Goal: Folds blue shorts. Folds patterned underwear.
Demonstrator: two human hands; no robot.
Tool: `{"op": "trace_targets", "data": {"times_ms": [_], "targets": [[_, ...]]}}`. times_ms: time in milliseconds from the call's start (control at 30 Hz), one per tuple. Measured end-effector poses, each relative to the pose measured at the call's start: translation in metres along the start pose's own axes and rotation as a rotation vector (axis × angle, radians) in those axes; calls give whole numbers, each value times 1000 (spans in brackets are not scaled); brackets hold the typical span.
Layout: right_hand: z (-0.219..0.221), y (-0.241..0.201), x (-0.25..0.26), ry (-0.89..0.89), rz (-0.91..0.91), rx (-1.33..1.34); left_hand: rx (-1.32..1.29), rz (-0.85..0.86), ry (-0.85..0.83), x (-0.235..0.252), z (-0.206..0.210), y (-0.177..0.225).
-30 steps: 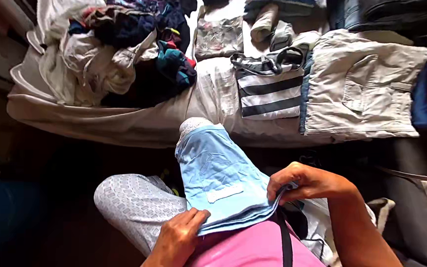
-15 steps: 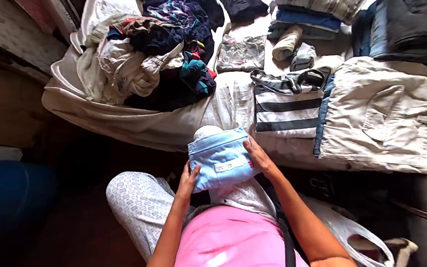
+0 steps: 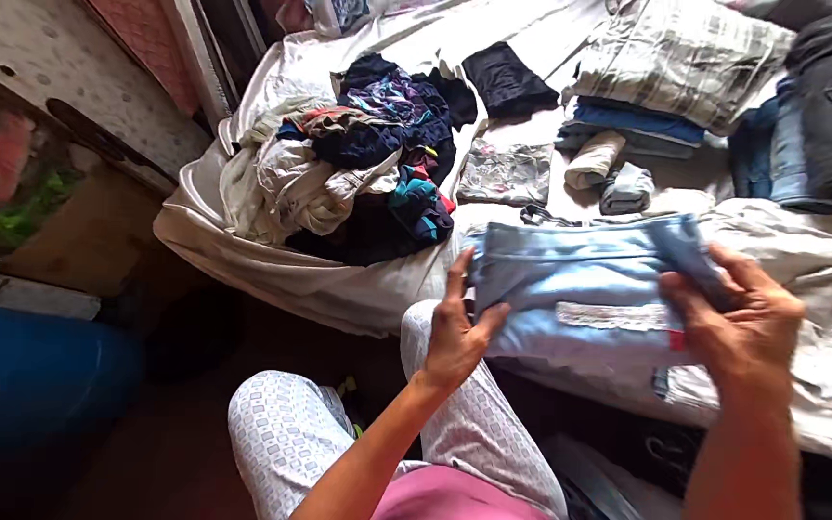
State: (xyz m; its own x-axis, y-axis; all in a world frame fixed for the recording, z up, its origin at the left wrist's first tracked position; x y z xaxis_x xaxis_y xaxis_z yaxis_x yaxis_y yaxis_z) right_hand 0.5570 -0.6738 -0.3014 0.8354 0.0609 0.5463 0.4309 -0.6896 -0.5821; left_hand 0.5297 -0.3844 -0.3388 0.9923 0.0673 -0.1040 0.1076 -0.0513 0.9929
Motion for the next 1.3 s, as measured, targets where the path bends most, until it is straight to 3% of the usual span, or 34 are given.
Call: {"op": "trace_targets", "data": {"times_ms": [100,200,367,533,767,967,1100,1167,1300], "targets": [[-10,12,15,-59,23,-354,302,-105,-119,23,0,0],[24,19,23,-33,-92,-412,506,0,81,36,-40,-15],[145,112,3,-205,-68,-461,671,-194,423,64,-169,-41],[157,122,6,-183,-27,-509,756,-132,534,114,-236,-17],[159,126,1,-124,-37,-546,950,182,528,248,-243,34],[160,132,-3,-109,-32,-554,1160,117,444,344,-221,50],[159,131,-4,-96,-27,-559,1312,-107,210,352,-186,13],[158,131,-5,-101,-20,-563,1317,-62,214,340,-188,-4],[158,129,-4,-97,-25,-563,1330,109,234,306,-228,-11]]}}
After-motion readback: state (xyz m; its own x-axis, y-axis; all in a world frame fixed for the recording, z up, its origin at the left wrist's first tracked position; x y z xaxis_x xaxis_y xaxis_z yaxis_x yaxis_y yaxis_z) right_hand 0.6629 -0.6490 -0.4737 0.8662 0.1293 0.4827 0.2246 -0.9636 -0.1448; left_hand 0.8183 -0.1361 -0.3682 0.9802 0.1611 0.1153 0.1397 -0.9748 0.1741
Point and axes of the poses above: each hand's wrist, its own x-axis towards the middle knuckle, its own z-axis out of the palm, y = z × x, the point moved 3 cm from there along x, towards the middle knuckle, and after that the axes turned 14 degrees about -z, right-handed, at the moved point
